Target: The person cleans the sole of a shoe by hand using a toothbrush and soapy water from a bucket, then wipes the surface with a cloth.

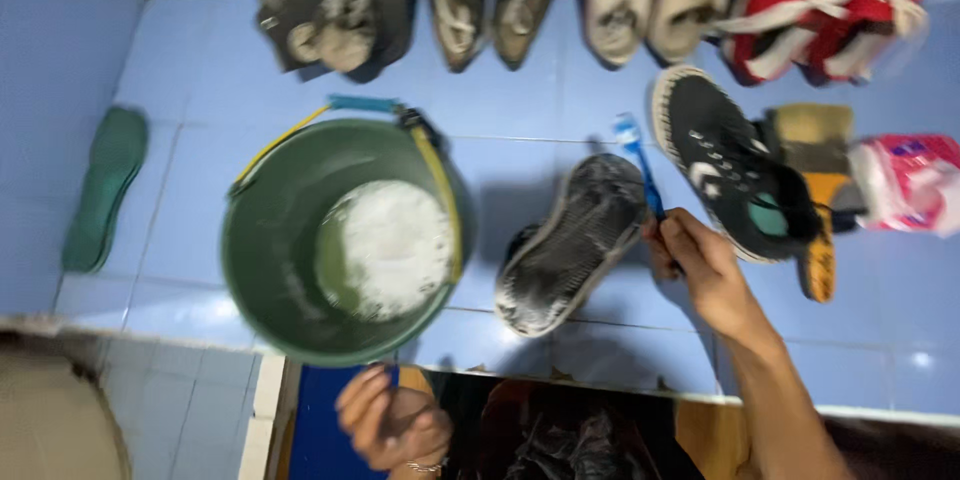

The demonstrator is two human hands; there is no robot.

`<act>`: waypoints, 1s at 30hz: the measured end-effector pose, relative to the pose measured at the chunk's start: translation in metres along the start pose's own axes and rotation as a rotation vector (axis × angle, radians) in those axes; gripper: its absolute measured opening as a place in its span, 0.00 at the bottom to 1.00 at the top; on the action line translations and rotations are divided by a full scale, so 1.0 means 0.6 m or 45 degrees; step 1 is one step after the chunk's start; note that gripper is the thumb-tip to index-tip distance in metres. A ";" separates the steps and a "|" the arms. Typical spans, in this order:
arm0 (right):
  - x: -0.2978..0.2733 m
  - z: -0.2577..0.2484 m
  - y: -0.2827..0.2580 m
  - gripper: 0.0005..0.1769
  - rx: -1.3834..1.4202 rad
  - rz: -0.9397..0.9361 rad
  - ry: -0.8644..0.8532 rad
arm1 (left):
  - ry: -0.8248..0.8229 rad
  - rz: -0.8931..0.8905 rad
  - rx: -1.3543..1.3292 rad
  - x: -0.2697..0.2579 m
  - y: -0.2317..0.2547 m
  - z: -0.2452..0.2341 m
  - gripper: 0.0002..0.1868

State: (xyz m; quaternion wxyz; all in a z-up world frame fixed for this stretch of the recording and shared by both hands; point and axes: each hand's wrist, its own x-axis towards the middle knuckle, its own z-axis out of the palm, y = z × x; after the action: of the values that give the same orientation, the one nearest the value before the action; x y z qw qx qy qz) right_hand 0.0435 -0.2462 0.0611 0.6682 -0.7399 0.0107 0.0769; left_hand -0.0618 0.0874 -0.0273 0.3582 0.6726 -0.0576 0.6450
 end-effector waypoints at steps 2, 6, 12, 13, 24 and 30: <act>0.014 0.029 -0.050 0.23 -0.294 -0.097 -0.044 | 0.085 0.050 0.147 0.044 -0.012 -0.029 0.20; 0.055 0.123 -0.207 0.16 -0.860 -0.265 -0.265 | 0.007 0.050 0.357 0.116 -0.063 -0.039 0.24; 0.127 0.276 -0.296 0.17 -1.212 -0.876 -0.639 | -0.414 -0.109 0.421 0.137 -0.122 -0.048 0.37; 0.140 0.299 -0.292 0.06 -1.646 -1.122 -0.717 | -0.422 -0.125 0.375 0.133 -0.125 -0.052 0.36; 0.243 0.455 -0.155 0.12 -2.376 -1.551 -0.780 | -0.351 -0.111 0.143 0.122 -0.159 -0.061 0.28; 0.239 0.462 -0.176 0.13 -2.610 -1.238 -1.023 | -0.376 -0.120 0.045 0.119 -0.168 -0.063 0.27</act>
State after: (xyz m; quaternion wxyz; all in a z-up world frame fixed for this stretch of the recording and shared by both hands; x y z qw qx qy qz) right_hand 0.1703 0.0520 0.1203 -0.3159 -0.7769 -0.5444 0.0146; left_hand -0.0272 0.2101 -0.0068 0.3637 0.7683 -0.0665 0.5225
